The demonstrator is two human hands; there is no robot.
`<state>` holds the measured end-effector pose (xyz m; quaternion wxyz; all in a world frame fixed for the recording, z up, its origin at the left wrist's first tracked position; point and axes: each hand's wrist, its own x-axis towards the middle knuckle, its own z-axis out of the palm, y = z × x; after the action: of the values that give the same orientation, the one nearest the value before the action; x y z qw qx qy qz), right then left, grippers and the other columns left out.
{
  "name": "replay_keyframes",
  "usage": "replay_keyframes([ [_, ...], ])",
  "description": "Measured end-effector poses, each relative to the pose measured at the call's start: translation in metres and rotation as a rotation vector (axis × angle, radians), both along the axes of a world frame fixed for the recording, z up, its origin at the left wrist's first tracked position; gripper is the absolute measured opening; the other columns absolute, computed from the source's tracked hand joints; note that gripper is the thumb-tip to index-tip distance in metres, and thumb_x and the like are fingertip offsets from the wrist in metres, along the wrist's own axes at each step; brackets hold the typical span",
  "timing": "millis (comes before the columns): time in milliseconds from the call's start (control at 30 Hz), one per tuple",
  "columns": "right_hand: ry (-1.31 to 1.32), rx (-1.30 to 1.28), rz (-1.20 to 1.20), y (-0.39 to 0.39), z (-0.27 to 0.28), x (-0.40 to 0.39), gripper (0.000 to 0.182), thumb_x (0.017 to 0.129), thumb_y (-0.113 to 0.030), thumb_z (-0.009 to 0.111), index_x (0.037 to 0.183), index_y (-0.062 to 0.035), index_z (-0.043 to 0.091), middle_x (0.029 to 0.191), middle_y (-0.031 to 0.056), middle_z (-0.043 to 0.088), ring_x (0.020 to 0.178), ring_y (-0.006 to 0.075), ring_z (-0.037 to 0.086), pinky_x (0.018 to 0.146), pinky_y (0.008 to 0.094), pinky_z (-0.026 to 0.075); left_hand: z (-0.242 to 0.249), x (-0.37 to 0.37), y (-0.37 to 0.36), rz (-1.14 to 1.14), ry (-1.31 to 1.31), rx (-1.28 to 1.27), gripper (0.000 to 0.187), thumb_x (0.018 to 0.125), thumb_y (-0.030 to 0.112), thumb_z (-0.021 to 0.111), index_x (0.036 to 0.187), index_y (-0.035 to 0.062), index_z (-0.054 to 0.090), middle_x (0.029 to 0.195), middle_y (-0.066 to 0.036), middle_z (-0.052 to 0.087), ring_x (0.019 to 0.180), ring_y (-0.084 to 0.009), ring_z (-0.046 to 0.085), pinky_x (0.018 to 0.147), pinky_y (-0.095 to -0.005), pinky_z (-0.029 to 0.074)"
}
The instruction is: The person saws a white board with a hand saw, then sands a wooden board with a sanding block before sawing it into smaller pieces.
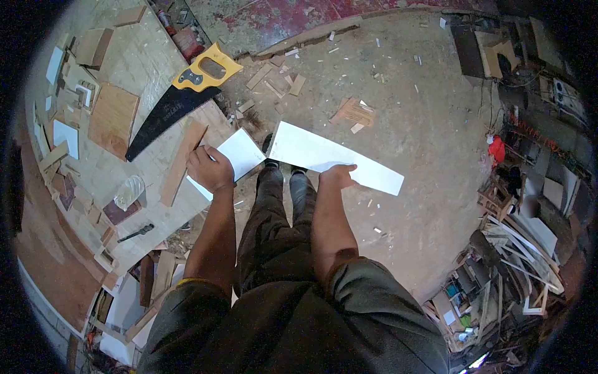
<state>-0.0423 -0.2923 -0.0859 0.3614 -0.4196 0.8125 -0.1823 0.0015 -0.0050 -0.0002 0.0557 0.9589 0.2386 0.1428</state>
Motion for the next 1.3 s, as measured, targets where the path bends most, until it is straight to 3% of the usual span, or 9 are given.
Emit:
replay_keyframes([
  [100, 0.13, -0.2, 0.114, -0.083, -0.096, -0.051, 0.074, 0.102, -0.039, 0.06, 0.153, 0.0045, 0.029, 0.138, 0.0294, 0.057, 0.115, 0.0414, 0.064, 0.097, 0.0479, 0.055, 0.003, 0.002, -0.001, -0.014, -0.032, 0.009, 0.02, 0.095, 0.021, 0.055, 0.087, 0.0051, 0.064, 0.09, -0.014, 0.057, 0.088, -0.0366, 0.055, 0.08, -0.0492, 0.042],
  [233, -0.144, -0.164, 0.233, -0.23, 0.003, -0.005, 0.073, 0.105, -0.057, 0.046, 0.129, 0.0114, 0.057, 0.125, 0.0223, 0.067, 0.108, 0.0335, 0.067, 0.093, 0.0447, 0.056, 0.003, -0.001, -0.002, -0.006, -0.023, -0.022, 0.02, 0.095, 0.021, 0.055, 0.088, 0.0053, 0.064, 0.091, -0.014, 0.058, 0.088, -0.0368, 0.056, 0.08, -0.0492, 0.042],
  [367, -0.356, -0.002, 0.493, -0.338, 0.091, 0.008, 0.068, 0.106, -0.049, 0.046, 0.134, 0.0127, 0.052, 0.124, 0.0223, 0.066, 0.107, 0.038, 0.069, 0.09, 0.047, 0.059, 0.001, 0.0, -0.002, -0.039, -0.055, 0.005, 0.018, 0.096, 0.02, 0.055, 0.09, 0.0059, 0.064, 0.093, -0.014, 0.059, 0.088, -0.0374, 0.056, 0.077, -0.0507, 0.042],
  [600, -0.062, 0.1, 0.714, -0.286, 0.138, -0.027, 0.065, 0.105, -0.05, 0.051, 0.13, 0.0091, 0.062, 0.112, 0.0175, 0.07, 0.097, 0.0233, 0.066, 0.09, 0.0353, 0.051, 0.006, -0.001, -0.005, -0.017, -0.024, 0.016, 0.021, 0.098, 0.022, 0.053, 0.09, 0.0059, 0.064, 0.093, -0.015, 0.06, 0.091, -0.0382, 0.056, 0.079, -0.0514, 0.043],
  [800, 0.035, 0.172, 0.941, -0.24, 0.075, -0.122, 0.064, 0.107, -0.05, 0.044, 0.127, 0.0084, 0.063, 0.116, 0.0194, 0.07, 0.104, 0.0267, 0.067, 0.094, 0.0387, 0.051, 0.013, -0.004, 0.0, -0.033, 0.0, -0.056, 0.029, 0.101, 0.028, 0.053, 0.093, 0.0034, 0.066, 0.096, -0.018, 0.063, 0.094, -0.0399, 0.058, 0.083, -0.0528, 0.043],
  [933, -0.034, 0.389, 0.761, -0.203, 0.137, -0.152, 0.058, 0.104, -0.048, 0.053, 0.124, 0.0046, 0.066, 0.108, 0.0166, 0.073, 0.091, 0.0254, 0.071, 0.081, 0.0391, 0.056, 0.011, -0.007, 0.004, -0.035, -0.02, -0.124, 0.035, 0.102, 0.035, 0.054, 0.087, 0.0052, 0.065, 0.095, -0.015, 0.062, 0.094, -0.037, 0.058, 0.084, -0.0514, 0.043],
  [1067, -0.219, 0.531, 0.578, -0.233, 0.086, -0.195, 0.056, 0.103, -0.048, 0.055, 0.123, 0.0021, 0.068, 0.104, 0.0148, 0.073, 0.087, 0.0248, 0.071, 0.079, 0.0387, 0.057, 0.02, -0.008, 0.008, -0.059, -0.013, -0.184, 0.036, 0.103, 0.036, 0.053, 0.09, 0.0048, 0.066, 0.099, -0.016, 0.062, 0.099, -0.0371, 0.057, 0.089, -0.051, 0.042],
  [1133, -0.2, 0.557, 0.578, -0.229, 0.086, -0.193, 0.029, 0.1, -0.03, 0.057, 0.084, -0.0067, 0.063, 0.06, 0.0081, 0.053, 0.043, 0.0232, 0.051, 0.042, 0.0367, 0.044, 0.026, -0.009, 0.009, -0.082, 0.032, -0.28, 0.038, 0.103, 0.039, 0.053, 0.097, 0.0041, 0.067, 0.107, -0.017, 0.062, 0.105, -0.0378, 0.055, 0.096, -0.0509, 0.04],
  [1300, -0.389, 0.776, 0.498, -0.208, 0.112, -0.189, 0.019, 0.094, -0.021, 0.056, 0.093, -0.0031, 0.059, 0.065, 0.0099, 0.055, 0.05, 0.022, 0.054, 0.046, 0.0307, 0.044, 0.037, -0.021, 0.026, -0.205, 0.098, -0.435, 0.036, 0.098, 0.036, 0.062, 0.111, 0.0024, 0.064, 0.116, -0.018, 0.059, 0.114, -0.0386, 0.053, 0.102, -0.0525, 0.039],
])
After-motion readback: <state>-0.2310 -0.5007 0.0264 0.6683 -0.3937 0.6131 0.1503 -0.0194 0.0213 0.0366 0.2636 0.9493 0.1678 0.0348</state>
